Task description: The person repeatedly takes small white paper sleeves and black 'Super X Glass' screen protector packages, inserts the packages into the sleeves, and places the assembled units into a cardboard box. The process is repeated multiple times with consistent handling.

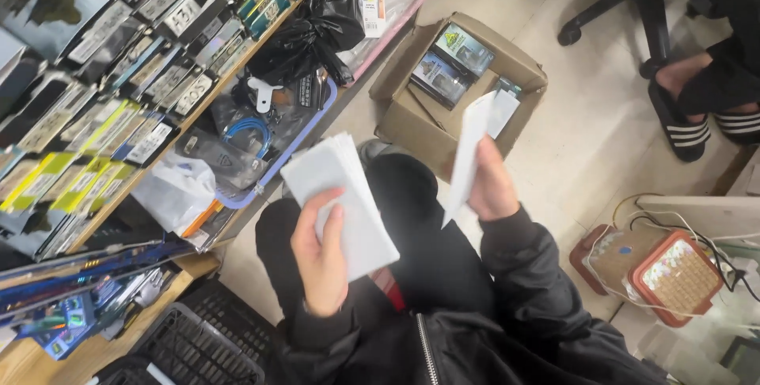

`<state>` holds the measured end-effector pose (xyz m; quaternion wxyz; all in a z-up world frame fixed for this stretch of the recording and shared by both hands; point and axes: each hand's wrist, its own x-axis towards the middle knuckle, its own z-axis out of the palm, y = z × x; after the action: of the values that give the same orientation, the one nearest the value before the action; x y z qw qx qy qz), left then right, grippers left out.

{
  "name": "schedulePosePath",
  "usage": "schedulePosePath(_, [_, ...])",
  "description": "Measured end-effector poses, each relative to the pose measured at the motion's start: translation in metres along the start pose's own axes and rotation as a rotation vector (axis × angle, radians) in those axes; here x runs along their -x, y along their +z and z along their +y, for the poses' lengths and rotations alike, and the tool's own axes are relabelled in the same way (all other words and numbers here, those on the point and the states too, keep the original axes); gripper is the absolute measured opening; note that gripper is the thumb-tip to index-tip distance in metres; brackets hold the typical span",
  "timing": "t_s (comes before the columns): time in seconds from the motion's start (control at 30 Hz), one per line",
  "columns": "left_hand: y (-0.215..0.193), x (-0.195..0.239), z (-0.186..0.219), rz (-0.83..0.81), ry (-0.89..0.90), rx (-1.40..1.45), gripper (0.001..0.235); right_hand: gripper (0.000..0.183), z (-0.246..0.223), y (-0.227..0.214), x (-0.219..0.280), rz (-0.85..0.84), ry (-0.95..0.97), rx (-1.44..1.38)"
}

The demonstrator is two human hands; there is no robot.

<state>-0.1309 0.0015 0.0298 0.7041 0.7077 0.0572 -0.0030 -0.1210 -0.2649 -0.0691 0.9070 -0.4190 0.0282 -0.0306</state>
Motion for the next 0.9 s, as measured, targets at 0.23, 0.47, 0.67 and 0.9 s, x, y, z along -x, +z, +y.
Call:
schedulePosePath(0.23, [-0.002,-0.004,0.000,0.001,-0.070,-0.118,0.021,0.026,0.010,-0.154,-0.036,0.651,0.121,0.218])
schedulePosePath(0.47, [-0.012,0.000,-0.013,0.058,-0.150,-0.145,0.016,0.023,0.071,-0.318,-0.046,0.888,0.297,0.336])
schedulePosePath(0.67, [-0.019,0.005,-0.017,0.195,-0.277,-0.232,0.017,0.050,0.060,-0.333,-0.081,1.021,0.464,0.481])
schedulePosePath(0.9, [-0.016,0.007,-0.023,0.327,-0.237,-0.351,0.011,0.053,0.086,-0.420,-0.092,1.159,0.474,0.606])
